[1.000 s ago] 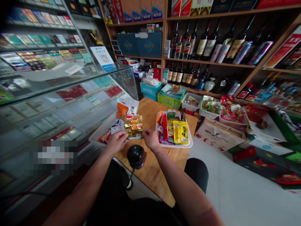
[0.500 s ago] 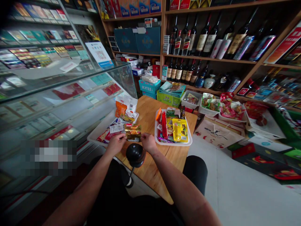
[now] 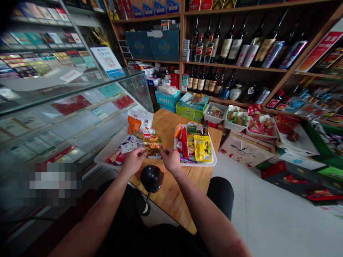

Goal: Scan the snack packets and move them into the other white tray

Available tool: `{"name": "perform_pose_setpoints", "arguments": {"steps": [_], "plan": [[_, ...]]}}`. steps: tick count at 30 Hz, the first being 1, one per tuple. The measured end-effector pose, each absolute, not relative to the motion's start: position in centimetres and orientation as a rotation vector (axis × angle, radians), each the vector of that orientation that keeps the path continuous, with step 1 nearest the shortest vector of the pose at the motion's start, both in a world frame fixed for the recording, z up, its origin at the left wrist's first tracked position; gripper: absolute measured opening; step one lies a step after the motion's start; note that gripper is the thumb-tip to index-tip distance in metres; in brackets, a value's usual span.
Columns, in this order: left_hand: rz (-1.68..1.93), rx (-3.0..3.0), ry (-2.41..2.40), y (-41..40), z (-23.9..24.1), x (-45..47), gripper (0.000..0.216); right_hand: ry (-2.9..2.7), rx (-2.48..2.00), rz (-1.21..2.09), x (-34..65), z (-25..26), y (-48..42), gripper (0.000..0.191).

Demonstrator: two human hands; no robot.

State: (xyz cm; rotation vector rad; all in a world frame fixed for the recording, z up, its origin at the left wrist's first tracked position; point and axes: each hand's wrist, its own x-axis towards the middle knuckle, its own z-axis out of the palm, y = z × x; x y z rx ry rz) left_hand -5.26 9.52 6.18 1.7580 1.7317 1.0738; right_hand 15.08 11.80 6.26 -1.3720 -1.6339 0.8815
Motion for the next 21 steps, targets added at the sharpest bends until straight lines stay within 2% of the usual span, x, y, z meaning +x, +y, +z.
{"name": "perform_pose_setpoints", "arguments": {"steps": [9,14,21], "plan": [[1.070,1.637,1.457,13.1,6.4,0.6,0.033,-1.550,-1.442,0.608,19.3,8.2,11.4,0.019],[1.074,1.542,1.365,15.8,6.8,3.4,0.028,-1.675,-1.457,0.431,19.8,9.1,12.5,0.017],[0.826,1.319,1.204,19.6,7.5,5.0,0.033,-1.792,-1.645,0.346,18.9,9.8,15.8,0.020]]}}
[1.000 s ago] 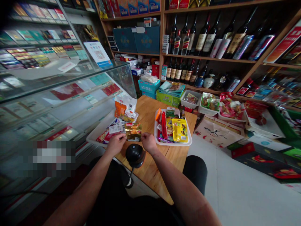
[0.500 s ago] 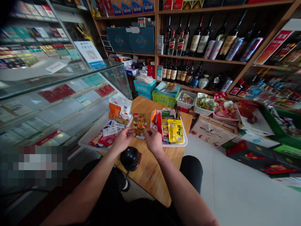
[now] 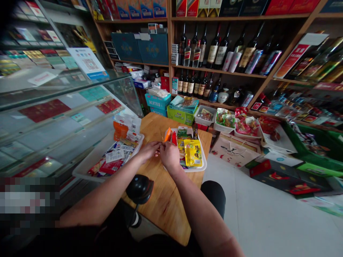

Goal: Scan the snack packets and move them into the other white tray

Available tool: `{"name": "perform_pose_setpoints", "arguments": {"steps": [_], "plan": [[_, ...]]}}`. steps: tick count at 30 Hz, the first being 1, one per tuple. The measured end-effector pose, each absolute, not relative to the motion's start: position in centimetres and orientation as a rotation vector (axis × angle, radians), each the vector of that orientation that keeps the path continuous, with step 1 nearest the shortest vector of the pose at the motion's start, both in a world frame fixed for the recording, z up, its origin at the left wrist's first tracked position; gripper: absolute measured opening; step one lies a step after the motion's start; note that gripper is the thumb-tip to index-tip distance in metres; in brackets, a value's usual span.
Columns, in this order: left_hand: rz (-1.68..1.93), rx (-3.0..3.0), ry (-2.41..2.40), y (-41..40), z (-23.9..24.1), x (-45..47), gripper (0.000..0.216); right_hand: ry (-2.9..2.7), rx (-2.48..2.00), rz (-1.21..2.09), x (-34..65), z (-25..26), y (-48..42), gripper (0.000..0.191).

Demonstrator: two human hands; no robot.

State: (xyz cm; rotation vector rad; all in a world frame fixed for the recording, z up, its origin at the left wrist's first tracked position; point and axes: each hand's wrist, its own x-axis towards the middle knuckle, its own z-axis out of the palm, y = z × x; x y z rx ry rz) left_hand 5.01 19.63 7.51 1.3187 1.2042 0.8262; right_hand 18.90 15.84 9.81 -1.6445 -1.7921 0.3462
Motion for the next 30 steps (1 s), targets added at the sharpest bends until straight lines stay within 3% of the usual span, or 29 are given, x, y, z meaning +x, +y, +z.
{"name": "perform_pose_setpoints", "arguments": {"steps": [9,21,30], "plan": [[0.706,1.281,1.067,21.4,5.9,6.1,0.015,-1.933,-2.019,0.409,19.7,8.4,17.4,0.028],[0.641,1.469,1.225,19.3,7.6,3.4,0.023,-2.023,-2.061,0.457,18.1,7.8,17.9,0.027],[0.974,1.664,1.529,16.9,6.4,-3.1,0.024,-1.896,-1.899,0.214,17.3,9.3,15.8,0.030]]}}
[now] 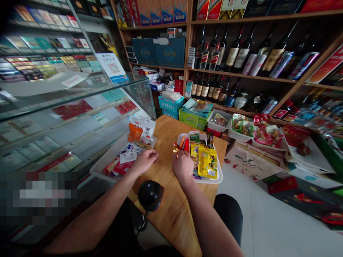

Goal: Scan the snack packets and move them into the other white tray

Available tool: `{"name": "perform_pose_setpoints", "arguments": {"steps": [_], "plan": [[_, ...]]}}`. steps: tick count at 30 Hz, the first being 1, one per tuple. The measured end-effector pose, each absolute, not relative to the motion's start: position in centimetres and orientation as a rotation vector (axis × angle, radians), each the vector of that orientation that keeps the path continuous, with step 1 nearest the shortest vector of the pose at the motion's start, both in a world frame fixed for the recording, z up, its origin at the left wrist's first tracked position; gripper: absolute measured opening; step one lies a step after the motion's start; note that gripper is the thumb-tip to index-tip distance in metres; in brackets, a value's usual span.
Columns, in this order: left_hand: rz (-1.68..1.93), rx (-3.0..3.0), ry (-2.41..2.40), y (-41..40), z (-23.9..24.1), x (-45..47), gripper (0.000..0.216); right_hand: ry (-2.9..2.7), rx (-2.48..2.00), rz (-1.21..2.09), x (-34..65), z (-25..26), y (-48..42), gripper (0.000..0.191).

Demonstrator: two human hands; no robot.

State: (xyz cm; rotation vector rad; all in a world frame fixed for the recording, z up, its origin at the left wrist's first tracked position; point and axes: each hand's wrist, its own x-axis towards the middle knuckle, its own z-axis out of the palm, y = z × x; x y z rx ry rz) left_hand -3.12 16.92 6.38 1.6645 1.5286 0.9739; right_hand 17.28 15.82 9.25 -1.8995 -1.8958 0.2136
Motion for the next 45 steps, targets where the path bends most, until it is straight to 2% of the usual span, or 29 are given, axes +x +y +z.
{"name": "perform_pose_setpoints", "arguments": {"steps": [6,8,11,17,23,28,33,35,39,45], "plan": [[1.297,1.577,2.075,17.3,4.8,-9.5,0.021,-1.947,-1.774,0.274,15.7,9.5,15.1,0.022],[1.382,1.692,2.163,18.3,5.0,-11.3,0.030,-1.980,-1.754,0.301,14.9,9.5,14.7,0.020],[1.344,1.973,2.060,20.0,5.4,-13.3,0.042,-2.024,-1.723,0.333,13.8,9.5,14.1,0.019],[1.068,2.017,2.024,20.9,6.8,-14.8,0.017,-2.074,-1.611,0.409,12.8,9.7,13.1,0.019],[1.359,1.733,1.873,18.4,10.2,-13.9,0.023,-1.982,-1.505,0.555,12.5,10.3,12.9,0.018],[1.581,1.265,1.513,15.5,12.7,-12.3,0.028,-1.637,-1.386,0.873,11.9,10.0,13.6,0.025],[1.610,1.084,1.272,12.9,14.3,-10.8,0.026,-1.182,-1.238,1.431,11.3,9.6,13.4,0.036],[1.599,1.063,1.246,12.2,14.5,-10.1,0.026,-1.112,-1.187,1.532,11.2,9.8,12.9,0.042],[1.582,1.066,1.287,11.5,14.7,-8.9,0.024,-1.105,-1.146,1.459,11.6,10.5,11.7,0.048],[1.567,1.095,1.308,10.7,14.9,-7.7,0.027,-1.293,-1.025,1.299,12.2,10.5,10.9,0.026]]}}
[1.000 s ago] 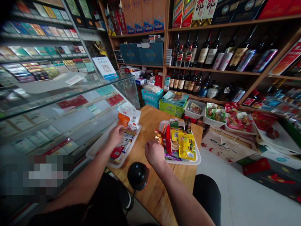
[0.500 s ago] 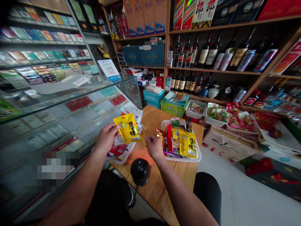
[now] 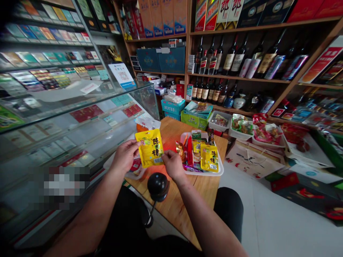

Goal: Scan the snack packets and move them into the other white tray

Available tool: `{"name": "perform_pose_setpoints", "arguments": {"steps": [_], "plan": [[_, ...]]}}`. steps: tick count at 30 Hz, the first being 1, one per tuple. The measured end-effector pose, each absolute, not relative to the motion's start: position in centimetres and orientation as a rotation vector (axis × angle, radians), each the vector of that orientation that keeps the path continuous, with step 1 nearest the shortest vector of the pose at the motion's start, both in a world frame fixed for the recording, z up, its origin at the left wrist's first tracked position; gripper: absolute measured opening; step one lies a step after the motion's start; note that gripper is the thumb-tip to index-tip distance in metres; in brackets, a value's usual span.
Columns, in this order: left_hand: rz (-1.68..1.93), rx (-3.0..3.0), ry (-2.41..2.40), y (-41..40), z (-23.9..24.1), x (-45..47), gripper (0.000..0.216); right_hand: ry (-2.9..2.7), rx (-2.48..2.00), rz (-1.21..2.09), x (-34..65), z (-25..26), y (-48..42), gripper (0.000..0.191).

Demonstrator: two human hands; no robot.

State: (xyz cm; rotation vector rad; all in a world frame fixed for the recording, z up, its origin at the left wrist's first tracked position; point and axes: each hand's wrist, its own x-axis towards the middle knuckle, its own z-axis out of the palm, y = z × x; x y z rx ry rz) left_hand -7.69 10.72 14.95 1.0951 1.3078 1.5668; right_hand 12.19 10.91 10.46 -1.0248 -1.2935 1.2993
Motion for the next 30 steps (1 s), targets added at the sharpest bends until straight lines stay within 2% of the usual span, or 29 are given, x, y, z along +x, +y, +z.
{"name": "perform_pose_setpoints", "arguments": {"steps": [5,8,14,20,30], "plan": [[1.352,1.159,1.331,9.2,14.0,-7.2,0.035,-1.178,-1.078,1.290,12.3,9.9,10.7,0.028],[1.197,1.236,1.392,8.2,12.7,-7.1,0.032,-1.124,-1.069,1.355,12.5,9.3,10.8,0.029],[1.195,1.304,1.412,7.8,10.2,-7.3,0.025,-1.195,-1.126,1.364,12.7,6.9,11.1,0.029],[1.179,1.387,1.492,8.7,7.5,-8.0,0.030,-1.461,-1.302,1.083,13.0,4.8,11.3,0.024],[1.156,1.441,1.584,9.3,5.0,-8.3,0.030,-1.598,-1.546,0.950,12.7,3.2,11.2,0.022]]}}
